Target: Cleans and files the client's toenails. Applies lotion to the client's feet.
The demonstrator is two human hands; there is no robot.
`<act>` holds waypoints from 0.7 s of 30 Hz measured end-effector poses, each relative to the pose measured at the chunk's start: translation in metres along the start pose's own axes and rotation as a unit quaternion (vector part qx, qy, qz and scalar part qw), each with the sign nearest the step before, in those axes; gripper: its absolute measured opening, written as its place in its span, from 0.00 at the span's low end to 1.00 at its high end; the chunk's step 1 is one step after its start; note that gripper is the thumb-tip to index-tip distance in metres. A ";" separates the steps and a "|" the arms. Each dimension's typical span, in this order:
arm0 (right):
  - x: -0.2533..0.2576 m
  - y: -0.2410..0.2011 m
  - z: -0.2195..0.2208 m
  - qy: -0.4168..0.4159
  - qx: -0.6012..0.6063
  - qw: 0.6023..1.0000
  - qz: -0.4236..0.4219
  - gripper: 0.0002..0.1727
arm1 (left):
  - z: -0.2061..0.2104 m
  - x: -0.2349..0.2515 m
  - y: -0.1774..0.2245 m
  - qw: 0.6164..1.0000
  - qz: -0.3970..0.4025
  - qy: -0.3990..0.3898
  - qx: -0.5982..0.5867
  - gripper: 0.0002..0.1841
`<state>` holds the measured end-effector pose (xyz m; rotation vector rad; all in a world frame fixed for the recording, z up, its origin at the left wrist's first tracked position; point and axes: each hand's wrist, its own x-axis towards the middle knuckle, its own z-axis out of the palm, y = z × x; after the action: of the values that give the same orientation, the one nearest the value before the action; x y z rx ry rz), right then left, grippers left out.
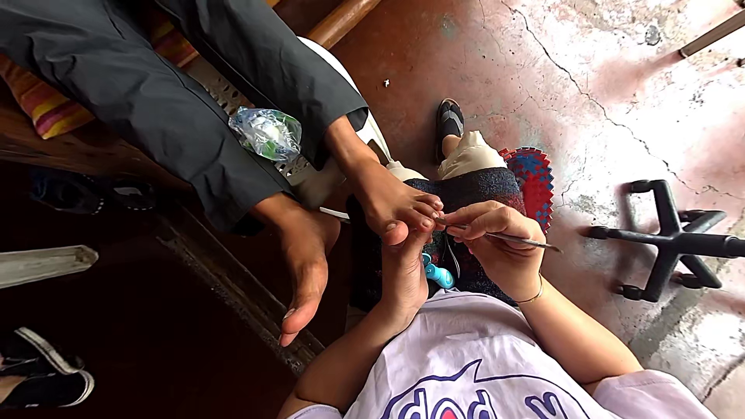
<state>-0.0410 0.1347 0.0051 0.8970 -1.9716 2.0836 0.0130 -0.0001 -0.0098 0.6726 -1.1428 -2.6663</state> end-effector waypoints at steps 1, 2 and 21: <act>0.000 0.000 0.002 -0.001 -0.020 1.000 -0.014 0.06 | 0.000 0.000 0.000 1.000 0.001 0.002 -0.003 0.03; 0.000 0.001 0.004 0.002 -0.035 0.999 -0.026 0.06 | 0.000 0.000 0.000 1.000 0.000 0.005 -0.005 0.03; 0.004 -0.005 0.006 0.000 -0.067 0.997 -0.029 0.06 | 0.000 -0.002 0.001 0.999 -0.015 0.031 -0.006 0.05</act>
<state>-0.0404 0.1283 0.0110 0.9150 -2.0313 1.8964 0.0145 -0.0003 -0.0080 0.7709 -1.1100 -2.6554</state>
